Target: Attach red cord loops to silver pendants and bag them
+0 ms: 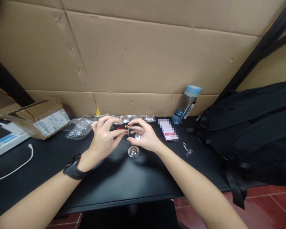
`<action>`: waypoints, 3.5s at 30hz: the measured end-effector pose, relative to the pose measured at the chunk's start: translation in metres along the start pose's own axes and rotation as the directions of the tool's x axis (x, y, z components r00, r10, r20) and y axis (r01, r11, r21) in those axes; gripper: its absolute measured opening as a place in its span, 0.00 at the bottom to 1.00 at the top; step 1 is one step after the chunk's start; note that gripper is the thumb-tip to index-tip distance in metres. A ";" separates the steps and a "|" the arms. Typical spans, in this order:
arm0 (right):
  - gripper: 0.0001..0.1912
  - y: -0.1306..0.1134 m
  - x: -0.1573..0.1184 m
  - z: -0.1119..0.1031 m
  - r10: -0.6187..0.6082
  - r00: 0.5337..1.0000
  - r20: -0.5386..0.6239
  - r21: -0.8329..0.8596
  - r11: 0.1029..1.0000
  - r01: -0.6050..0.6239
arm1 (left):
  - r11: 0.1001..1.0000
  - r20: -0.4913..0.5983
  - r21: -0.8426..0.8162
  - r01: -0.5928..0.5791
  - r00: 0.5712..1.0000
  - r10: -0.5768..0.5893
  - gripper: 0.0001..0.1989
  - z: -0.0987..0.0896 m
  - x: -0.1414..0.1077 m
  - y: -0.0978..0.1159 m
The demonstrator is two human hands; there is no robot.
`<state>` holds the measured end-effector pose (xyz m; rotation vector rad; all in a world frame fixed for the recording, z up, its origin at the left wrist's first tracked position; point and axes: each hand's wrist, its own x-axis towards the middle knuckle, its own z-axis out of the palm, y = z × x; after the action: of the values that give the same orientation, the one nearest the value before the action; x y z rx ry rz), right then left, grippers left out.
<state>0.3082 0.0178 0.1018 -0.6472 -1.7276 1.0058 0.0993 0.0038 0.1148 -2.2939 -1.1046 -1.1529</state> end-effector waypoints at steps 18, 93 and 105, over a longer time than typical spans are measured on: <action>0.23 -0.004 0.000 0.001 -0.094 0.996 0.000 -0.258 0.962 0.090 | 1.000 0.052 0.001 -0.002 0.999 0.002 0.09 0.001 -0.001 -0.001; 0.06 0.000 0.005 -0.009 0.092 0.991 0.097 -0.312 0.948 -0.057 | 0.994 0.282 -0.105 -0.015 0.958 0.044 0.13 0.001 -0.001 0.002; 0.06 0.001 0.003 -0.007 0.076 0.989 0.126 -0.422 0.906 -0.016 | 0.982 0.420 -0.190 0.014 0.905 0.068 0.07 0.013 -0.008 -0.003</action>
<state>0.3139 0.0234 0.1034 -0.9122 -2.0880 0.7229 0.1009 0.0094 0.1004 -2.7917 -1.1416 -0.7892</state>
